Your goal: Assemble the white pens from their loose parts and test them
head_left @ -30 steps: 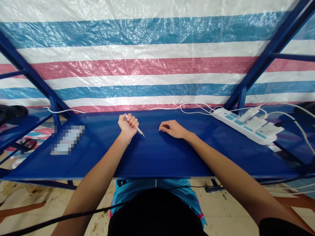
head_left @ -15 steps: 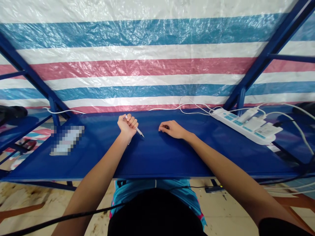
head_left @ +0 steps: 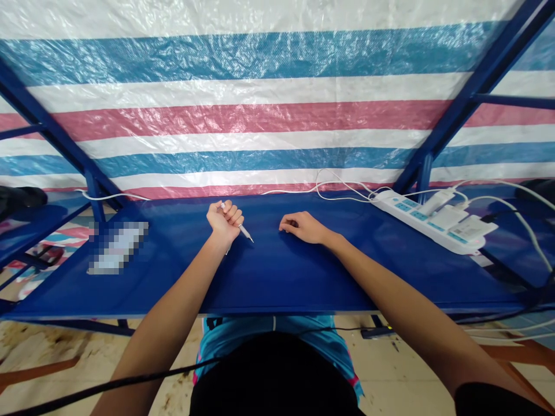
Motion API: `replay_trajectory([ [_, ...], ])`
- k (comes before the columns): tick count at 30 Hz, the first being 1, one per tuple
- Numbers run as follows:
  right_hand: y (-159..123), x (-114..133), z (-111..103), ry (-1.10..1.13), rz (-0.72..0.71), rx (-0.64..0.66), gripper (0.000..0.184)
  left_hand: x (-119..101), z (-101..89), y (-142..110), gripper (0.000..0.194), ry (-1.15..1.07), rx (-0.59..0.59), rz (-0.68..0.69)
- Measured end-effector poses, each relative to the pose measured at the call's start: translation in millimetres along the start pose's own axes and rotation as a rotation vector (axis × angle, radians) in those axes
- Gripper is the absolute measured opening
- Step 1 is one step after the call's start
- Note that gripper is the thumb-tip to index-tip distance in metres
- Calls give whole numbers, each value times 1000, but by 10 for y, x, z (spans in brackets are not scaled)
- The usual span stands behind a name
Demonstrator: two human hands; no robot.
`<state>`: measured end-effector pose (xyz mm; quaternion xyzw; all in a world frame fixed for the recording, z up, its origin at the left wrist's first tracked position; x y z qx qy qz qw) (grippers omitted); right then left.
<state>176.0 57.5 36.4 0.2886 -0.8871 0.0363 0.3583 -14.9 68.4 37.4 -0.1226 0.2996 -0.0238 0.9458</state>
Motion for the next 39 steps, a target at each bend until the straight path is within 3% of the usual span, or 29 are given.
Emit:
replay_trajectory([
  [14, 11, -21, 5, 4, 1, 2, 22, -17, 2, 10, 41, -25, 28, 19],
  [26, 12, -18, 9, 14, 5, -1, 21, -12, 27, -47, 41, -47, -27, 13],
  [34, 15, -12, 7, -11, 37, -1, 19, 11, 55, -34, 46, 105, 14, -33],
  [39, 23, 1, 13, 0, 9, 1, 19, 161, 173, -36, 56, 378, 145, -91],
])
Point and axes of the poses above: each hand's wrist, its own y-axis towards the middle knuckle, its own z-axis out of the palm, x = y × z, the point moved 8 cm from there along y, towards the middle knuckle, and after that the axes turned 1 degree about z, right-handed, at the moved point
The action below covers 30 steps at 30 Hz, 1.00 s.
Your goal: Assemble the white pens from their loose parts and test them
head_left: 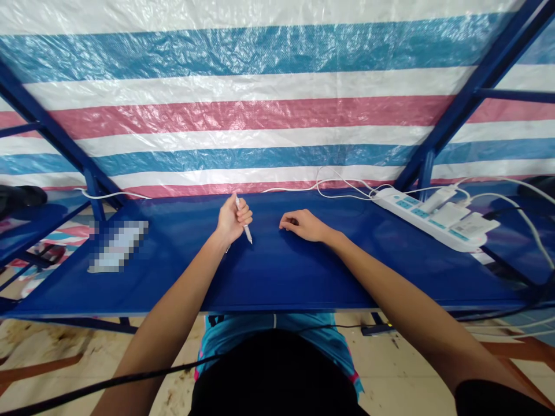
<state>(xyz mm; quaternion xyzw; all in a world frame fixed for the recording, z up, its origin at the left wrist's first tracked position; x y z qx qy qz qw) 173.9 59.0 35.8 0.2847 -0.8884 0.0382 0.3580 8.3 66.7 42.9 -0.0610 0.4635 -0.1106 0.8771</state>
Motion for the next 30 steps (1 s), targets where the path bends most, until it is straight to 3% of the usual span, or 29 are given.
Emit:
replay_trajectory([
  [4, -7, 4, -6, -3, -6, -2, 19, 22, 26, 35, 57, 354, 32, 140],
  [9, -15, 15, -9, -5, -4, 1, 20, -84, -52, 60, 41, 849, -77, 392],
  [12, -16, 22, -9, -3, -5, 2, 20, -260, -105, 61, 37, 1024, -166, 488],
  [15, -21, 25, -8, -12, -7, 1, 20, -571, -192, -19, 37, 1259, -308, 596],
  [17, -25, 27, 3, -31, -9, 2, 19, -719, -322, -86, 35, 1459, -396, 538],
  [19, -29, 47, 27, -55, -26, -4, 17, -766, -490, -162, 36, 1625, -428, 388],
  [22, -30, 135, 121, -79, -91, -9, 17, -651, -647, -278, 40, 1785, -339, 152],
  [25, -40, 281, 273, -123, -183, -2, 27, -486, -579, -346, 42, 1889, -221, 87],
  [30, -89, 475, 480, -260, -301, 41, 40, -215, -282, -319, 45, 2005, -40, 112],
])
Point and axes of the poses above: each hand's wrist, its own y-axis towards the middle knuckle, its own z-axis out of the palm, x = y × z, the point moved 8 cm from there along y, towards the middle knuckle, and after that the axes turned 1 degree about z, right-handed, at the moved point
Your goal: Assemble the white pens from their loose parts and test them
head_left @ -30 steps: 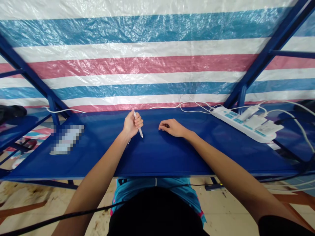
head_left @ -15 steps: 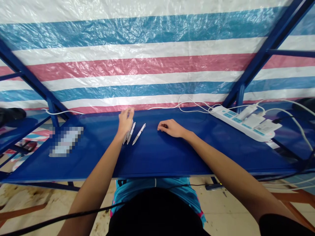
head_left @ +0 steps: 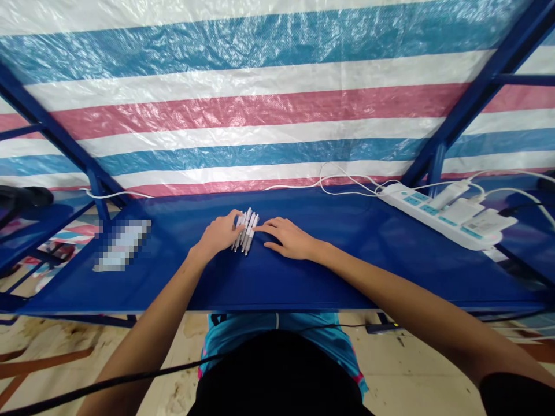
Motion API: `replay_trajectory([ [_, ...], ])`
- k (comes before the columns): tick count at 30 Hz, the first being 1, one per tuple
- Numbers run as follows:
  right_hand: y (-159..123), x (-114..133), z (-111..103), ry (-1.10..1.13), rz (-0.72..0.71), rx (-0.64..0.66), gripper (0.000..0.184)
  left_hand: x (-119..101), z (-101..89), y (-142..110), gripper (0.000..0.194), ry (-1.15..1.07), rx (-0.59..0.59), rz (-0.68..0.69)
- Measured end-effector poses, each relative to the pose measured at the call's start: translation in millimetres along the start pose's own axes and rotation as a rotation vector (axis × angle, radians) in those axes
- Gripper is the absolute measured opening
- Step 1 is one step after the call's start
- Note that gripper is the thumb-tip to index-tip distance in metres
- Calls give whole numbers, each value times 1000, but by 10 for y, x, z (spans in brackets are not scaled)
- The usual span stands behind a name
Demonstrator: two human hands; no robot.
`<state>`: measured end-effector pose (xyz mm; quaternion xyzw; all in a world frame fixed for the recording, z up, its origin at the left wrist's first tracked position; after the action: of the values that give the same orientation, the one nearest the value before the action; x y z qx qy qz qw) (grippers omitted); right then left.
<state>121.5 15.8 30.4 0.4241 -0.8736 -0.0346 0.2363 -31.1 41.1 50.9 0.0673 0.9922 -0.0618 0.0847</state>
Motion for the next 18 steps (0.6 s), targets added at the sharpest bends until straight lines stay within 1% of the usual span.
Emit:
replay_trajectory([
  [2, -12, 5, 17, -32, 2, 23, 41, -117, 35, 15, 45, 25, 1, 46],
  [5, -43, -36, -4, -57, 17, 34, 42, -219, 79, 25, 44, 26, -6, 74],
  [11, -149, -107, -44, -55, 50, 58, 45, -304, 127, 5, 45, -125, -34, 119],
  [13, -204, -110, -52, -40, 57, 64, 48, -277, 125, -36, 46, -196, -47, 142],
  [15, -274, -104, -71, -9, 50, 56, 51, -186, 102, -116, 46, -265, -69, 150],
  [17, -370, -119, -80, 27, 58, 64, 55, -21, 36, -247, 45, -316, -116, 142],
  [18, -431, -140, -79, 40, 75, 75, 57, 103, -12, -328, 46, -338, -148, 116],
])
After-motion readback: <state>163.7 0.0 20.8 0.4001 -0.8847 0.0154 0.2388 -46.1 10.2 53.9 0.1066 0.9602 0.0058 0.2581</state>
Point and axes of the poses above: each hand's wrist, its own y-axis towards the middle knuckle, its own z-axis out of the palm, x = y × z, the point moved 8 cm from there along y, towards the middle knuckle, and after that the axes turned 1 degree about z, right-handed, at the moved point
